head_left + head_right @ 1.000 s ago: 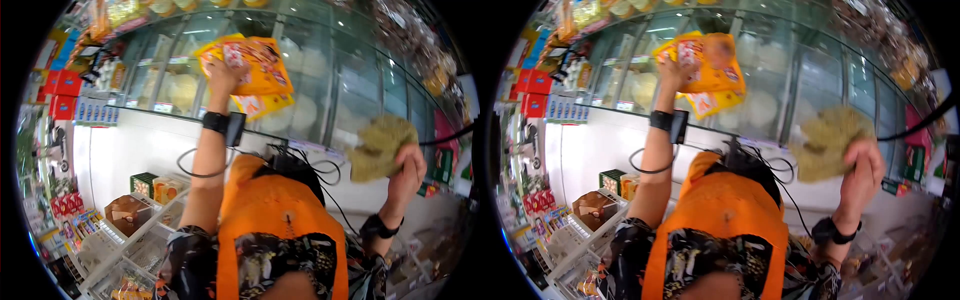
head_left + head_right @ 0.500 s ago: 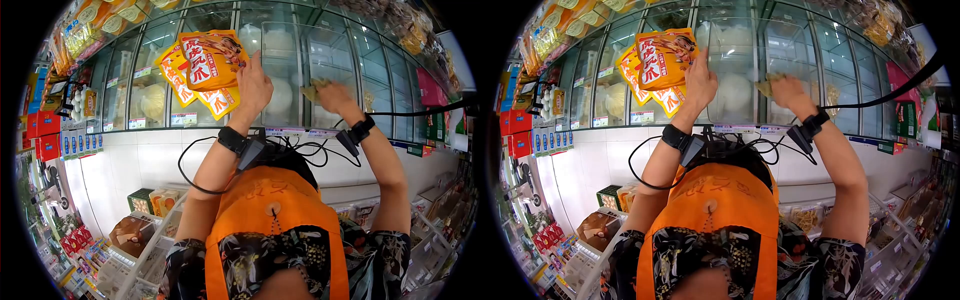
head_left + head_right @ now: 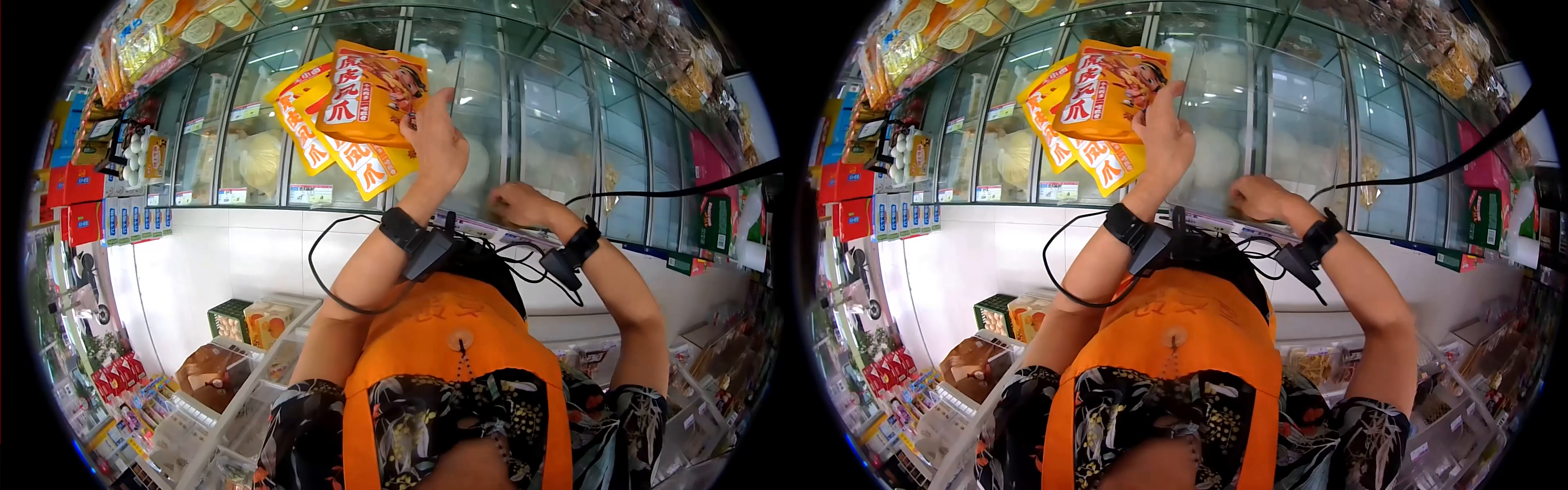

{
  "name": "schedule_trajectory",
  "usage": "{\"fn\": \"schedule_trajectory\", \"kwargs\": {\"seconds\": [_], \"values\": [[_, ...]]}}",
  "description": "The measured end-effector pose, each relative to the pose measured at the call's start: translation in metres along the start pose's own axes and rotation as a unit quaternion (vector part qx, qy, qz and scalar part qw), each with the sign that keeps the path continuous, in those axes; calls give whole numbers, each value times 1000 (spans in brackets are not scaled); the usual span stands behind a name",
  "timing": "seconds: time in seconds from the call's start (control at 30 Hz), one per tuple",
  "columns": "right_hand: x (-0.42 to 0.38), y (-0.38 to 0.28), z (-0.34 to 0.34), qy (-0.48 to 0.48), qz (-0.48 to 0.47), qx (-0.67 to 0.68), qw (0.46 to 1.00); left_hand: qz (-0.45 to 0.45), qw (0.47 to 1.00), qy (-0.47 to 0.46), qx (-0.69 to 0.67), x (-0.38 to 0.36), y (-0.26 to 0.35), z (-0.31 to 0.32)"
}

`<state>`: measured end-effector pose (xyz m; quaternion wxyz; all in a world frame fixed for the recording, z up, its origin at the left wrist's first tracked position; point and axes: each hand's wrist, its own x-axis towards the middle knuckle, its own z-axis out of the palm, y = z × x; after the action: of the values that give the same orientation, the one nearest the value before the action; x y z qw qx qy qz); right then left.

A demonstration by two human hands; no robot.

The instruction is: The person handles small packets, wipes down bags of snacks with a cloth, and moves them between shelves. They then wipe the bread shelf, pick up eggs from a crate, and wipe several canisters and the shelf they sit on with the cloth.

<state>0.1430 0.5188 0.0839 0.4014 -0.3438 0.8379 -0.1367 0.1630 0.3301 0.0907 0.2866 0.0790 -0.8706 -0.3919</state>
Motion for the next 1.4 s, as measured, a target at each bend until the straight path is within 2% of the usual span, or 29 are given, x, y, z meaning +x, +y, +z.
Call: {"fn": "schedule_trajectory", "kwargs": {"seconds": [0.07,0.13,0.17,0.27,0.3,0.37,0.47,0.53,0.57,0.63,0.77,0.87,0.9,1.0,1.03,1.13,1.17,1.23,1.3,1.4], "values": [[14,-16,-1,18,-49,117,992,7,1000,4,5,-1,-1,1],[24,-37,-3,14,-79,272,959,7,1000,3,21,-1,-5,0],[39,-28,2,51,-155,333,929,15,999,-4,31,-1,-9,-3],[0,-54,-33,58,-146,603,782,125,987,97,40,16,-13,-29],[-19,-55,-43,85,-159,616,767,90,986,132,51,25,-12,-49],[-60,-50,-55,148,-183,645,727,30,970,175,167,40,-36,-83],[-115,-30,-55,234,-214,708,630,-135,970,103,174,58,-74,-114],[-149,-35,-50,264,-210,770,541,-215,961,-43,169,67,-95,-123],[-156,-33,-48,230,-250,763,549,-251,947,-116,164,71,-102,-122],[-168,-30,-44,161,-327,743,562,-211,971,-70,87,68,-120,-109],[-177,-64,-33,242,-181,669,679,-128,991,31,25,62,-124,-92],[-169,-52,-23,281,-165,602,729,-70,991,116,-14,61,-81,-101],[-164,-60,-25,250,-197,617,719,-43,985,159,-42,60,-65,-108],[-157,-97,-30,284,-145,587,744,-46,967,208,-136,57,-42,-132],[-151,-95,-28,265,-185,586,743,-55,959,198,-197,54,-34,-140],[-137,-119,-38,419,-216,380,796,-66,936,203,-280,39,-11,-154],[-136,-141,-44,426,-261,391,773,-74,949,174,-251,30,2,-160],[-118,-175,-51,444,-312,350,764,-69,943,183,-269,14,30,-158],[-91,-200,-65,482,-389,45,784,-71,933,178,-303,-1,55,-159],[-59,-208,-48,574,-356,-82,732,-62,919,170,-351,-14,80,-168]]}}
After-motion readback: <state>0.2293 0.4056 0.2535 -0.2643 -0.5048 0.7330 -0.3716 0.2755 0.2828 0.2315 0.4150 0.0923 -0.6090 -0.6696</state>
